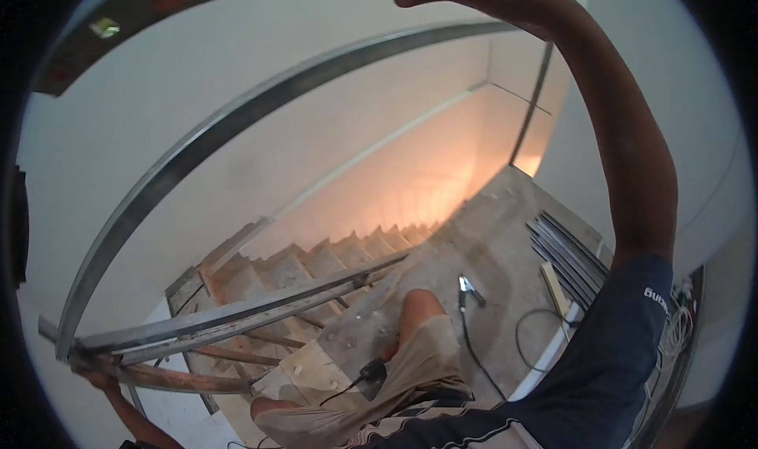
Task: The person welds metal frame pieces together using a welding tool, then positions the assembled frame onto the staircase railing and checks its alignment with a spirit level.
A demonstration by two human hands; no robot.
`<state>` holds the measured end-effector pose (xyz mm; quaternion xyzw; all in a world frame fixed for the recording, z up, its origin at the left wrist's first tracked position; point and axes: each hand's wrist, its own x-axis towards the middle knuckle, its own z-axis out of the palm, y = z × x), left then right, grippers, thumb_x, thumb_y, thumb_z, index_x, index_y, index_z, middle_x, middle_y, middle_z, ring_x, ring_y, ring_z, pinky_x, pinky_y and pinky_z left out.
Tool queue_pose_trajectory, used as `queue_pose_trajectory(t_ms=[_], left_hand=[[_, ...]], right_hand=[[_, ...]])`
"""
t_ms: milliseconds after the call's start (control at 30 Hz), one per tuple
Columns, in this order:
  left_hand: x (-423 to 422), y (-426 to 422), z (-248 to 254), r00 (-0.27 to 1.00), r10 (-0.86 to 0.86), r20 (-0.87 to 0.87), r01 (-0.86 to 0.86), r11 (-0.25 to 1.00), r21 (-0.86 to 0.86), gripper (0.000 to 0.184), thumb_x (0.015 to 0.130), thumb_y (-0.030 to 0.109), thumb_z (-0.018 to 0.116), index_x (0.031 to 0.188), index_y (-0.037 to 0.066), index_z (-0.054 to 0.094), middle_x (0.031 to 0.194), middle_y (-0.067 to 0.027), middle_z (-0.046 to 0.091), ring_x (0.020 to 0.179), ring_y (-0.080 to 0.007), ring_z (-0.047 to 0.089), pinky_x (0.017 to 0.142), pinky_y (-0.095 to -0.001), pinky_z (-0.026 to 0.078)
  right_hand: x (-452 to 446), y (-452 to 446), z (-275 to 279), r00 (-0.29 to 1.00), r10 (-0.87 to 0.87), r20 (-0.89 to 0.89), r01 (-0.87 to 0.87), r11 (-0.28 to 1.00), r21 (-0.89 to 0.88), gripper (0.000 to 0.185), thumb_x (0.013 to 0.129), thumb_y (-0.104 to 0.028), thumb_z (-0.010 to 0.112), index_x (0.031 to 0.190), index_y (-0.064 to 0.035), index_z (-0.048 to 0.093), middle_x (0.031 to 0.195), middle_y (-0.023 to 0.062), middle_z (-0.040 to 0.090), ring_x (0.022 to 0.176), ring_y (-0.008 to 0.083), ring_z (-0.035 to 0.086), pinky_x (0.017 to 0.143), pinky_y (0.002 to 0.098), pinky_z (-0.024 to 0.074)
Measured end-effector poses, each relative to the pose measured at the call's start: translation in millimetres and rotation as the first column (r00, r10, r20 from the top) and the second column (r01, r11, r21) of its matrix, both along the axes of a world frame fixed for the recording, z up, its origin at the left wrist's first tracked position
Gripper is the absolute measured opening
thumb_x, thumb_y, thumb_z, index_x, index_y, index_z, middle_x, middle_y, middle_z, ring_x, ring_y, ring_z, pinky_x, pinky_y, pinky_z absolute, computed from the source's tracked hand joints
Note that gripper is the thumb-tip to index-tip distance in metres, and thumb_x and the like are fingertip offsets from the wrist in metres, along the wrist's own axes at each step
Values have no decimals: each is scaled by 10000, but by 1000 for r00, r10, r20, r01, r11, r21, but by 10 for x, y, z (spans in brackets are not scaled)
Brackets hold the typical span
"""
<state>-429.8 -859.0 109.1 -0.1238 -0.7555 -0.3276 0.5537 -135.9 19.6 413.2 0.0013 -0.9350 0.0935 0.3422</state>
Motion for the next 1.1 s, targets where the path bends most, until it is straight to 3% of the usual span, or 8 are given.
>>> queue_pose_trajectory(t_ms=[67, 133, 200, 300, 500, 767, 900, 1100], left_hand=[[201, 575, 299, 918, -394, 36, 302, 757, 580, 620, 1050, 523, 299, 1504, 102, 324, 1511, -127, 386, 1400, -292, 381, 1187, -446, 279], [597, 1373, 683, 867, -497, -15, 298, 496, 816, 735, 1031, 621, 110, 1524, 116, 317, 1538, -101, 366, 1416, -282, 362, 1198, -423, 259], [640, 1385, 709, 853, -521, -33, 306, 449, 839, 734, 1032, 622, 120, 1536, 120, 302, 1543, -102, 360, 1419, -283, 358, 1199, -422, 257], [598, 1255, 651, 834, -552, -6, 306, 453, 837, 741, 1029, 629, 132, 1553, 125, 274, 1553, -100, 350, 1425, -284, 352, 1201, -421, 255], [539, 1213, 618, 834, -552, 27, 312, 511, 801, 746, 1026, 636, 128, 1555, 131, 273, 1549, -106, 360, 1431, -280, 352, 1202, -421, 268], [322, 795, 449, 824, -562, 74, 336, 589, 735, 732, 1036, 620, 137, 1543, 119, 301, 1522, -103, 397, 1368, -279, 432, 1174, -400, 318], [523, 1146, 598, 841, -541, 1, 302, 470, 829, 734, 1032, 632, 166, 1523, 115, 344, 1490, -91, 436, 1357, -263, 439, 1169, -381, 310], [408, 924, 520, 843, -537, 11, 308, 501, 809, 757, 1020, 656, 169, 1534, 122, 322, 1511, -88, 409, 1379, -268, 411, 1177, -392, 301]], right_hand=[[-150, -29, 61, 994, -2, 106, 11, 996, -84, 379, 856, -237, 791, 1140, -13, 675, 965, 112, 711, 920, 248, 651, 893, 417, 504], [-86, -248, 55, 992, 8, 126, 4, 996, -89, 410, 867, -282, 772, 1138, 7, 664, 1004, 143, 699, 958, 252, 639, 900, 423, 497], [-64, -115, -151, 998, -19, 51, 22, 998, -54, 570, 828, -326, 690, 1293, -18, 574, 1015, 105, 647, 1000, 230, 628, 911, 388, 489], [144, -189, -162, 989, 102, 106, -99, 995, -30, 776, 770, -708, 654, 1144, -29, 630, 786, 43, 504, 794, 207, 558, 755, 378, 459], [186, 75, -255, 973, -61, -221, 70, 997, 36, 995, 651, -939, 537, 997, -16, 672, 687, 80, 571, 697, 228, 624, 603, 387, 476], [-719, 519, -409, 830, -48, -555, 261, 914, 312, 856, 611, -893, 643, 831, -67, 680, 728, 53, 617, 700, 222, 634, 676, 392, 492], [-1272, 731, -533, 799, 1, -601, 226, 926, 301, 808, 578, -866, 682, 818, -94, 661, 788, 39, 622, 818, 211, 637, 857, 389, 449], [-1607, 891, -624, 808, 123, -576, 180, 880, 440, 732, 574, -758, 772, 850, -98, 617, 750, 7, 562, 777, 201, 591, 850, 378, 420]])
